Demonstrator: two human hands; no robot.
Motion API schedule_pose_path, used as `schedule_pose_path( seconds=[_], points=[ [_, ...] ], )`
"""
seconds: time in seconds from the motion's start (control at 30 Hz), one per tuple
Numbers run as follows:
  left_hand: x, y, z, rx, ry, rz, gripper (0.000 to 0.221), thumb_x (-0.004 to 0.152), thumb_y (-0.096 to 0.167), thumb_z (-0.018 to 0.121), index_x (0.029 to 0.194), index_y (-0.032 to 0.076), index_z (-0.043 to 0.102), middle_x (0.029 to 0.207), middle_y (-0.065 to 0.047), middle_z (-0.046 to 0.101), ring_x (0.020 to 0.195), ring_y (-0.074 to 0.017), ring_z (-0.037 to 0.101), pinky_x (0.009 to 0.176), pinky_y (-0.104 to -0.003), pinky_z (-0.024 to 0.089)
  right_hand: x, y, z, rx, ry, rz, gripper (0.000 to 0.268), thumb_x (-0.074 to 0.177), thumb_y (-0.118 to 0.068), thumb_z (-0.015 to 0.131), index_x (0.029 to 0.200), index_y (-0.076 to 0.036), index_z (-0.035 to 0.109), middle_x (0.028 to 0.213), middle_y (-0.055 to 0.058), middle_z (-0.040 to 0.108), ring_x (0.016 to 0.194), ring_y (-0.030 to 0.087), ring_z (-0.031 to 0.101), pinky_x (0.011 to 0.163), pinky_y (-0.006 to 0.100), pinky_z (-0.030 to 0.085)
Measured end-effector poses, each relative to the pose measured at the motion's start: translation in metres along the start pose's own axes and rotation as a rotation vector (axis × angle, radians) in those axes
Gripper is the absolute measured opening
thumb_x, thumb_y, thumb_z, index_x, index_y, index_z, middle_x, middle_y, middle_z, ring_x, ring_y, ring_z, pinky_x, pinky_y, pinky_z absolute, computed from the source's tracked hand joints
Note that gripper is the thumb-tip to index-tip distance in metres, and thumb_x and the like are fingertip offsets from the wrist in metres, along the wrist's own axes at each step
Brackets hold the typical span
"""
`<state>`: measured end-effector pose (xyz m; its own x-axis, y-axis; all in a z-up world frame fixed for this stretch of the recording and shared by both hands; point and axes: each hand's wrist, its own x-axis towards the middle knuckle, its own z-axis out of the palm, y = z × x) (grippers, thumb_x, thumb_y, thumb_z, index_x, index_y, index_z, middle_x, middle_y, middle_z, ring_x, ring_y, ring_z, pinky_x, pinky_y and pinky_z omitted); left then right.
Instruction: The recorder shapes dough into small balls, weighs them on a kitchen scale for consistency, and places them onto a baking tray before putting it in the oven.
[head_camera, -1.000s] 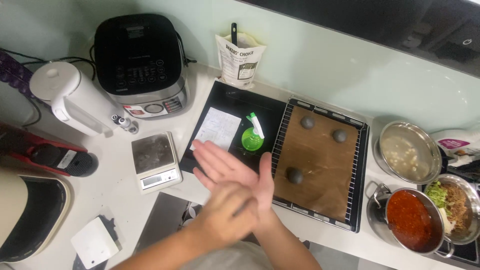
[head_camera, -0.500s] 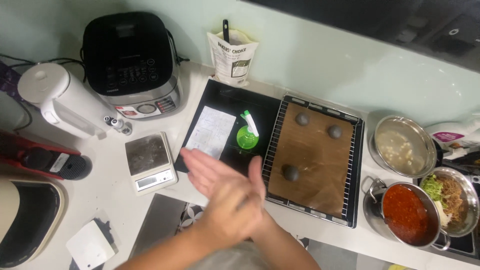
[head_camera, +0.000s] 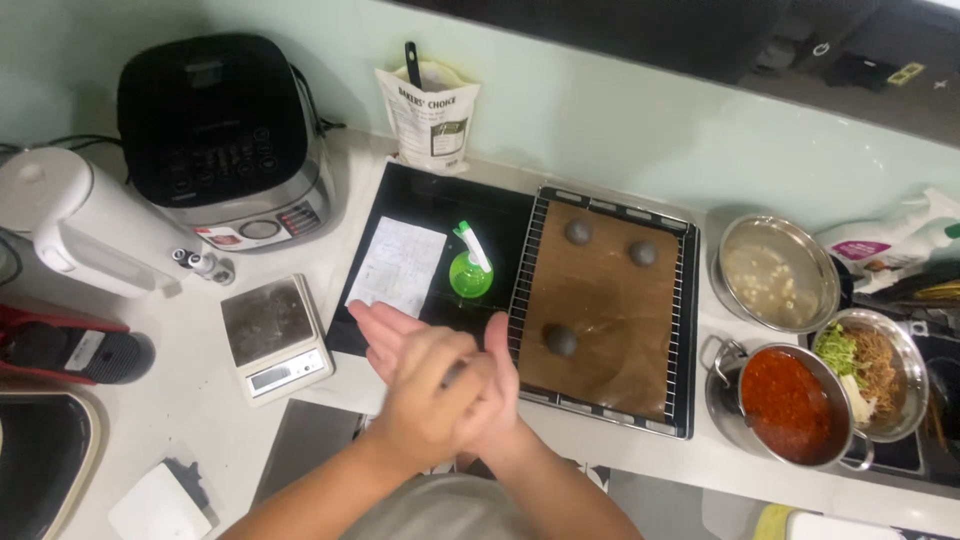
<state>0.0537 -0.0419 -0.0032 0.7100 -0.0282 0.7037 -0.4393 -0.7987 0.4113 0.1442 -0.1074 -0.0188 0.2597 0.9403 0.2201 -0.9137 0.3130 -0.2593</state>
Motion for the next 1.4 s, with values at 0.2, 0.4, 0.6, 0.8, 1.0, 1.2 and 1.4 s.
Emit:
schedule_pose_path(
  seconds=[0.2, 0.4, 0.6, 0.8, 1.0, 1.2, 1.4],
  points=[
    [0.004, -0.013, 0.001, 0.045, 0.025, 0.03, 0.03, 0.078, 0.013, 0.077, 0.101, -0.001, 0.063, 0.112, -0.017, 0.059, 0.104, -0.0354, 0.061, 0.09, -0.047, 0.05, 0.0, -0.011, -0.005, -0.047, 0.027, -0.005, 0.118, 0.093, -0.084, 0.023, 0.161, 0.011, 0.01, 0.172, 0.028, 0.008, 0.162, 0.033, 0.009, 0.132, 0.045, 0.011],
    [0.007, -0.008, 0.005, 0.127, 0.065, 0.027, 0.03, 0.077, 0.012, 0.076, 0.099, -0.001, 0.061, 0.111, -0.019, 0.058, 0.102, -0.0365, 0.059, 0.089, -0.048, 0.05, 0.001, -0.009, -0.001, -0.055, -0.034, 0.032, 0.119, 0.094, -0.085, 0.022, 0.161, 0.013, 0.012, 0.173, 0.028, 0.008, 0.163, 0.032, 0.009, 0.132, 0.04, 0.011],
    [0.0, -0.005, 0.003, 0.122, 0.004, 0.083, 0.034, 0.073, 0.018, 0.077, 0.099, 0.0, 0.063, 0.109, -0.015, 0.06, 0.103, -0.0359, 0.062, 0.085, -0.048, 0.048, -0.006, -0.001, -0.004, 0.022, 0.02, -0.04, 0.119, 0.096, -0.085, 0.02, 0.162, 0.013, 0.011, 0.171, 0.029, 0.011, 0.161, 0.035, 0.012, 0.131, 0.046, 0.013],
    [0.0, -0.02, 0.008, 0.055, 0.015, 0.003, 0.03, 0.078, 0.008, 0.077, 0.102, -0.003, 0.063, 0.112, -0.018, 0.061, 0.103, -0.0356, 0.061, 0.089, -0.047, 0.051, -0.003, -0.009, -0.002, -0.054, 0.088, -0.024, 0.119, 0.094, -0.084, 0.016, 0.16, 0.014, 0.011, 0.172, 0.031, 0.008, 0.163, 0.034, 0.008, 0.132, 0.046, 0.011],
    [0.007, -0.009, 0.008, 0.09, 0.055, 0.017, 0.032, 0.076, 0.009, 0.078, 0.101, -0.004, 0.062, 0.109, -0.018, 0.06, 0.1, -0.0375, 0.061, 0.088, -0.05, 0.05, 0.002, -0.008, -0.005, -0.058, 0.023, 0.046, 0.126, 0.089, -0.088, 0.019, 0.161, 0.015, 0.009, 0.174, 0.028, 0.006, 0.164, 0.032, 0.005, 0.133, 0.041, 0.008],
    [0.004, -0.015, 0.004, 0.128, 0.043, 0.007, 0.033, 0.075, 0.009, 0.077, 0.102, -0.005, 0.063, 0.111, -0.02, 0.06, 0.101, -0.0376, 0.062, 0.089, -0.05, 0.05, -0.001, 0.002, -0.003, -0.024, 0.011, 0.016, 0.123, 0.094, -0.086, 0.021, 0.161, 0.015, 0.006, 0.172, 0.033, 0.001, 0.163, 0.037, 0.004, 0.133, 0.044, 0.008],
    [-0.002, -0.006, -0.005, 0.045, 0.03, -0.08, 0.031, 0.078, 0.007, 0.079, 0.104, -0.002, 0.063, 0.117, -0.017, 0.061, 0.106, -0.0359, 0.063, 0.093, -0.046, 0.051, 0.003, 0.004, -0.012, 0.101, 0.062, 0.021, 0.12, 0.092, -0.084, 0.022, 0.159, 0.015, 0.01, 0.172, 0.032, 0.004, 0.162, 0.035, 0.006, 0.13, 0.044, 0.01]
  ],
)
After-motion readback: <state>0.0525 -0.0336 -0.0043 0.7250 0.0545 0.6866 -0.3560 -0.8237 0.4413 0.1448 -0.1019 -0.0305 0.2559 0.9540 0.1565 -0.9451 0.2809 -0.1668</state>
